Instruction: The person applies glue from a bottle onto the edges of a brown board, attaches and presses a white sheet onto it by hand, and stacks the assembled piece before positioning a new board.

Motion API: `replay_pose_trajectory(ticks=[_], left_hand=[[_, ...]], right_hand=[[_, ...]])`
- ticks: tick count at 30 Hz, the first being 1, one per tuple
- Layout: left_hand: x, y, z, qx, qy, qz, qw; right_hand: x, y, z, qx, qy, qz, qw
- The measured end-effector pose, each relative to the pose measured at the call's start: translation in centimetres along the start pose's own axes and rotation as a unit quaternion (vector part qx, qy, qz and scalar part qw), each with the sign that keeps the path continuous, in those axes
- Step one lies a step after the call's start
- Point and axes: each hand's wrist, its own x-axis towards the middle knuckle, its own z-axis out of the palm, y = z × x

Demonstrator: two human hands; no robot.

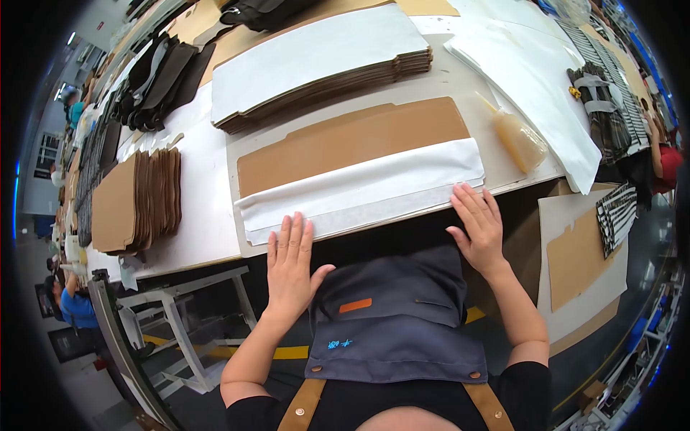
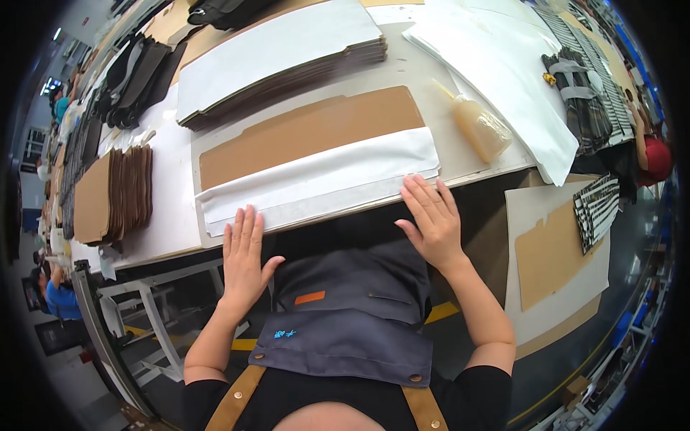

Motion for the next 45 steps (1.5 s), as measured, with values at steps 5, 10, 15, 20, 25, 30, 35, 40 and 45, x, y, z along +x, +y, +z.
replay_pose_trajectory(ticks=[5,10,15,20,25,30,35,40,45], left_hand=[[-1.1,-3.2,-0.7,0.07,0.085,-0.061,0.992],[-0.2,-5.9,-2.0,0.089,0.177,-0.098,0.975],[1.6,-5.7,-2.4,0.031,0.167,-0.002,0.985],[3.3,-6.0,-2.7,0.011,0.181,0.016,0.983],[4.7,-6.5,-3.7,0.027,0.182,-0.003,0.983],[5.9,-7.5,-4.4,0.044,0.21,-0.006,0.977],[7.6,-7.8,-4.9,0.003,0.254,0.007,0.967],[10.2,-10.0,-4.7,-0.067,0.244,-0.02,0.967],[11.9,-11.8,-4.0,-0.113,0.229,-0.049,0.966]], right_hand=[[3.1,1.4,-2.0,-0.026,0.099,0.018,0.995],[6.4,2.2,-4.0,0.024,0.082,0.003,0.996],[8.2,0.7,-2.2,-0.01,-0.056,-0.141,0.988],[9.1,1.3,-0.4,-0.038,-0.052,-0.151,0.986],[11.2,1.7,0.1,0.019,0.007,-0.065,0.998],[13.2,2.3,0.5,0.022,0.053,-0.062,0.996],[15.0,2.2,0.2,0.015,0.01,-0.065,0.998],[16.4,3.9,1.5,0.036,0.021,-0.038,0.998],[17.6,5.3,2.8,0.043,-0.018,-0.008,0.999]])
